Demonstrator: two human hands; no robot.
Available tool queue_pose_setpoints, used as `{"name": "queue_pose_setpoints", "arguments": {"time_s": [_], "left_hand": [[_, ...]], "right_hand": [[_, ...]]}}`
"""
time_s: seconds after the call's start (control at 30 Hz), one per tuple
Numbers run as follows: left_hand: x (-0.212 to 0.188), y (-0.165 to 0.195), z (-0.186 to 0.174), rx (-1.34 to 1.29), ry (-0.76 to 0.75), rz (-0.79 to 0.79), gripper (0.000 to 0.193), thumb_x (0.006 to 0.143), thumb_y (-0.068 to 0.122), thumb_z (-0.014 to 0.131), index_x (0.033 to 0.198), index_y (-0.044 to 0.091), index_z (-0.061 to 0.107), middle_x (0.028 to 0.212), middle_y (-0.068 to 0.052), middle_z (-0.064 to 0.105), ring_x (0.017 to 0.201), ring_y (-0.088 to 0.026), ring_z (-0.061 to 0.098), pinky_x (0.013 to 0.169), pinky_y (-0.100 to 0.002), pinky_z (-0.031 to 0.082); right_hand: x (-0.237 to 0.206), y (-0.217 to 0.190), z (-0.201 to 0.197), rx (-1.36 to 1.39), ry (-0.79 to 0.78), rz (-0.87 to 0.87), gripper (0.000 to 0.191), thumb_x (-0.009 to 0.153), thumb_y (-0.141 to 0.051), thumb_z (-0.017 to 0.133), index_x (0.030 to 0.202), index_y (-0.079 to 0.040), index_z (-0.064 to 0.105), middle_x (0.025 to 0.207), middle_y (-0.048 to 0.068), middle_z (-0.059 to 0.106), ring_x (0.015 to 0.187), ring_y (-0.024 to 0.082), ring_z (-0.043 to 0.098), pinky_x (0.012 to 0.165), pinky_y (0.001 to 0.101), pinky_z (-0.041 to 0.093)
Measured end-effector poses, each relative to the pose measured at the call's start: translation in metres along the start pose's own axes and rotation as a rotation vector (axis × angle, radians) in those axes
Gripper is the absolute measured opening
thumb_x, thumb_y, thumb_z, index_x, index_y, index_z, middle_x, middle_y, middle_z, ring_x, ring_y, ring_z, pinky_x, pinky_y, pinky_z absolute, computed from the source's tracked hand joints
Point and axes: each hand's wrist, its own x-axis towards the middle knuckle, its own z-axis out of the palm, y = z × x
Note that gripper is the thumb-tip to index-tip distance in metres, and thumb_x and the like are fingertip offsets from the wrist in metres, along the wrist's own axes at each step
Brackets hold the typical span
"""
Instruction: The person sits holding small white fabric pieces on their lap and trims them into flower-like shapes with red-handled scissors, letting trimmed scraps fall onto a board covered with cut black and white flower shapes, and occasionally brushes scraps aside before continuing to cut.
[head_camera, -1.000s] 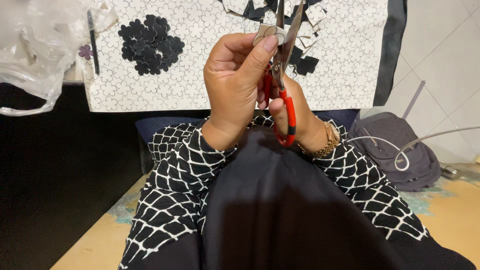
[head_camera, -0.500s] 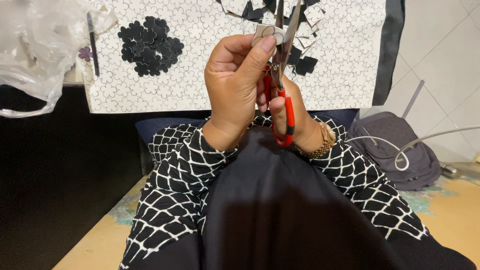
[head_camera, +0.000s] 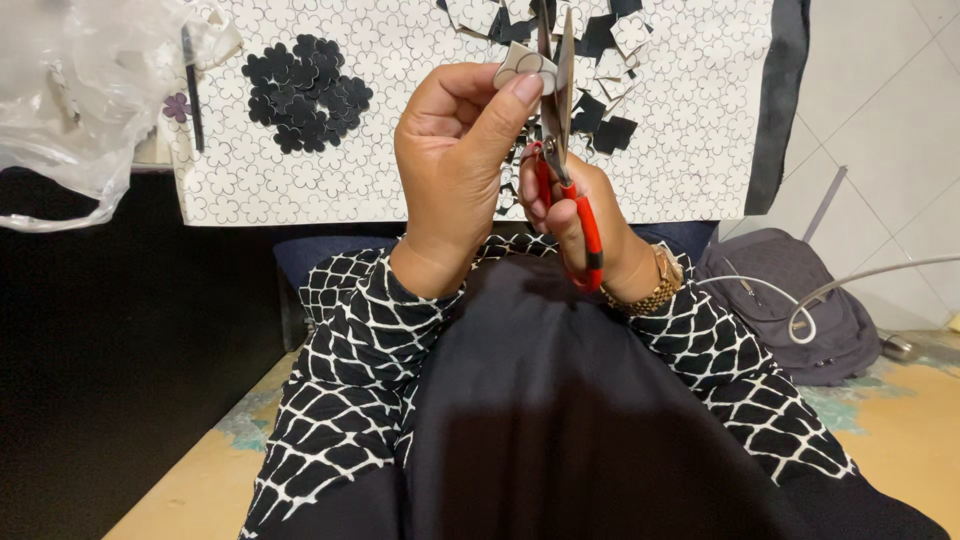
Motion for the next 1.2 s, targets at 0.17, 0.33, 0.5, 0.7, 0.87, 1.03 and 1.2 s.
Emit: {"name": "queue_pose_setpoints", "arguments": {"time_s": [0.17,0.33,0.5,0.7,0.87,1.03,1.2], "left_hand": [[0.001,0.003,-0.001,0.0,-0.004,-0.018,0.013,0.102,0.005,0.075,0.112,0.0,0.068,0.101,-0.009,0.075,0.093,-0.012,0.071,0.093,-0.027,0.058],[0.003,0.004,-0.001,0.006,0.006,-0.012,0.013,0.102,0.005,0.074,0.113,-0.001,0.069,0.103,-0.009,0.075,0.095,-0.012,0.07,0.093,-0.027,0.057],[0.003,0.003,-0.003,-0.028,-0.003,-0.005,0.014,0.103,0.005,0.074,0.114,-0.001,0.068,0.103,-0.009,0.074,0.093,-0.01,0.069,0.093,-0.027,0.057],[0.004,0.003,-0.006,-0.022,-0.004,0.008,0.013,0.104,0.004,0.074,0.114,-0.001,0.068,0.101,-0.008,0.074,0.093,-0.01,0.069,0.089,-0.024,0.055],[0.008,0.004,-0.006,0.013,-0.001,0.025,0.014,0.104,0.005,0.073,0.116,-0.002,0.069,0.103,-0.008,0.074,0.095,-0.01,0.068,0.091,-0.023,0.055],[0.01,0.003,-0.005,-0.023,-0.094,-0.029,0.012,0.107,0.007,0.071,0.115,0.0,0.067,0.102,-0.005,0.072,0.093,-0.007,0.065,0.085,-0.021,0.052],[0.006,-0.001,-0.002,0.045,-0.152,0.036,0.008,0.11,0.007,0.068,0.115,0.001,0.066,0.108,-0.005,0.072,0.099,-0.007,0.065,0.092,-0.021,0.053]], "right_hand": [[-0.001,0.003,0.0,0.067,0.007,0.0,0.091,0.086,-0.083,0.059,0.126,-0.002,0.049,0.088,-0.003,0.046,0.073,0.005,0.041,0.062,0.0199,0.038],[-0.003,0.004,-0.003,0.13,-0.013,0.064,0.089,0.086,-0.08,0.063,0.121,0.0,0.052,0.09,-0.002,0.047,0.073,0.005,0.04,0.062,0.0201,0.036],[-0.005,0.001,-0.008,0.113,-0.056,0.065,0.081,0.086,-0.081,0.06,0.107,-0.004,0.051,0.082,-0.004,0.045,0.068,0.004,0.039,0.059,0.019,0.034],[-0.004,0.0,-0.008,0.15,-0.085,0.086,0.075,0.087,-0.08,0.06,0.097,-0.006,0.05,0.076,-0.004,0.042,0.063,0.004,0.036,0.055,0.0201,0.031],[-0.005,0.001,-0.012,0.131,-0.089,0.101,0.073,0.09,-0.079,0.058,0.096,-0.006,0.05,0.075,-0.005,0.042,0.063,0.004,0.035,0.055,0.0201,0.03],[-0.004,0.004,-0.011,0.145,-0.053,0.091,0.074,0.091,-0.076,0.06,0.1,-0.004,0.051,0.077,-0.003,0.042,0.063,0.005,0.035,0.055,0.0209,0.03],[-0.005,0.004,-0.011,0.062,-0.027,0.038,0.075,0.092,-0.078,0.056,0.104,-0.003,0.052,0.08,-0.003,0.044,0.066,0.004,0.039,0.057,0.0202,0.033]]}}
